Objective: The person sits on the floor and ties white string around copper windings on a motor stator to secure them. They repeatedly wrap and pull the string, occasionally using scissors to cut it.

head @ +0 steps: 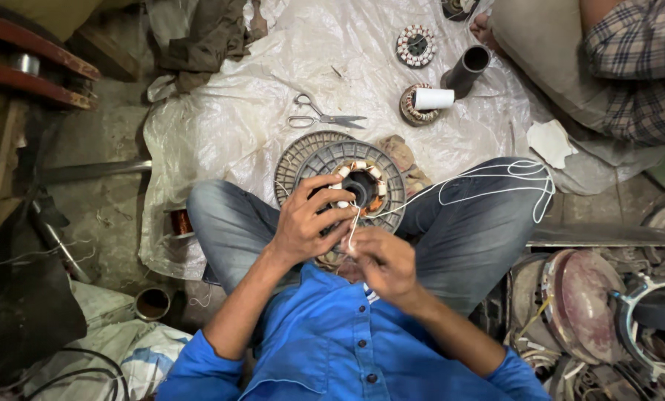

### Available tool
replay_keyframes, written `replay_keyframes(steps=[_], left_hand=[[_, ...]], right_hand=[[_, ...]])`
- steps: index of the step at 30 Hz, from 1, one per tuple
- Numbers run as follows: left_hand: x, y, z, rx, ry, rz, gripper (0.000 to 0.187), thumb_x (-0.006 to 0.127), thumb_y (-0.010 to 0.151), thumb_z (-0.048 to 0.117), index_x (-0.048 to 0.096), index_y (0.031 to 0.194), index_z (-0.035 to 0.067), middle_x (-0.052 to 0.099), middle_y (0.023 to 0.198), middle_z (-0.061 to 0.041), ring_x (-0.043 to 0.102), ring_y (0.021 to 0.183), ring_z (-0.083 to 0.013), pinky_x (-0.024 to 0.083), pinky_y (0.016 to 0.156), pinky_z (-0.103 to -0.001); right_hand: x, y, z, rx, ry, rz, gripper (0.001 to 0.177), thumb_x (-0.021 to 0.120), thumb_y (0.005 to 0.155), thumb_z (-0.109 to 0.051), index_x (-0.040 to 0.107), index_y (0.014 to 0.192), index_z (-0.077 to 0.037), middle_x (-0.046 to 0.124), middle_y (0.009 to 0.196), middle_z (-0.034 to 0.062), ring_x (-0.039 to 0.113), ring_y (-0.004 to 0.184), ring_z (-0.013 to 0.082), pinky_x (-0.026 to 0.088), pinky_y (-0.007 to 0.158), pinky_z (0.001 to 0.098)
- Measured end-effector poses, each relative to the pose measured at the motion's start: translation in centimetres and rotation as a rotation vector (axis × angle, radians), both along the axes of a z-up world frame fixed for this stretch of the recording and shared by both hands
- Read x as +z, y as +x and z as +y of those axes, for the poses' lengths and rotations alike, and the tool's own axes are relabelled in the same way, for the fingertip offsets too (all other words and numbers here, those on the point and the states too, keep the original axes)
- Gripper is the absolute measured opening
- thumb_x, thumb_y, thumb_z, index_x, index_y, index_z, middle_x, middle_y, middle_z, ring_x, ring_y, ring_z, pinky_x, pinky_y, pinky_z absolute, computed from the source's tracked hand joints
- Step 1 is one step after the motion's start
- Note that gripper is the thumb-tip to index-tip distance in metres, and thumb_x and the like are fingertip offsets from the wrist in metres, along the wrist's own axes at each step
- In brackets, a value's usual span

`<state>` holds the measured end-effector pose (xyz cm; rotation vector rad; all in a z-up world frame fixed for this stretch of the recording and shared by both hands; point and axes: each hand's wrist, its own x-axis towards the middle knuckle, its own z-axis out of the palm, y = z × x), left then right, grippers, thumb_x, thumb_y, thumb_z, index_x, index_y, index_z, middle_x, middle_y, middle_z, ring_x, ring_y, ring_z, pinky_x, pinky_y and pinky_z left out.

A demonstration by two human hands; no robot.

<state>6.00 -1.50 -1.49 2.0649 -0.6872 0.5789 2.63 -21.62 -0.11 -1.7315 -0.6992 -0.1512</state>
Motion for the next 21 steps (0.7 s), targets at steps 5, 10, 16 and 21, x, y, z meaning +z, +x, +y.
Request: replay_keyframes(steps=[5,10,16,21], left_hand=[[0.1,0.0,-0.1,0.012,-0.026,0.011,0.028,0.085,0.08,0.015,0.073,0.105,0.012,0.07,0.117,-0.001,0.06,0.125,-0.0278,0.053,0.099,-0.04],[-0.1,-0.2,-0.3,0.035,-0.03,0.019,0.029,0.083,0.079,0.016,0.073,0.105,0.009,0.071,0.116,-0.002,0.061,0.125,-0.028,0.053,0.099,-0.041],[-0.6,-0.3,-0.4,0.042,-0.037,0.02,0.026,0.084,0.082,0.016,0.071,0.104,0.009,0.07,0.116,-0.002,0.061,0.125,-0.0286,0.053,0.101,-0.042],[-1.1,-0.5,-0.8,0.083,-0.121,0.041,0.036,0.085,0.084,0.018,0.065,0.112,0.006,0.063,0.125,-0.011,0.062,0.121,-0.0319,0.054,0.099,-0.043]], right_hand=[[1.8,0.7,0.2,-0.034,-0.112,0.083,0.012,0.074,0.09,0.004,0.067,0.1,0.002,0.072,0.104,0.0153,0.073,0.097,0.0257,0.059,0.085,0.0316],[2.9,0.6,0.6,-0.071,-0.165,0.096,0.014,0.077,0.085,0.002,0.071,0.097,0.0,0.067,0.101,0.0132,0.069,0.093,0.0221,0.058,0.078,0.0298],[3.7,4.3,-0.2,-0.017,-0.257,-0.036,0.018,0.08,0.082,0.0,0.073,0.098,-0.002,0.069,0.102,0.0092,0.07,0.092,0.0213,0.057,0.081,0.0305],[2.9,8.5,0.9,-0.017,-0.284,-0.141,0.017,0.081,0.084,0.001,0.074,0.098,-0.004,0.067,0.1,0.0084,0.069,0.089,0.0218,0.055,0.076,0.031]])
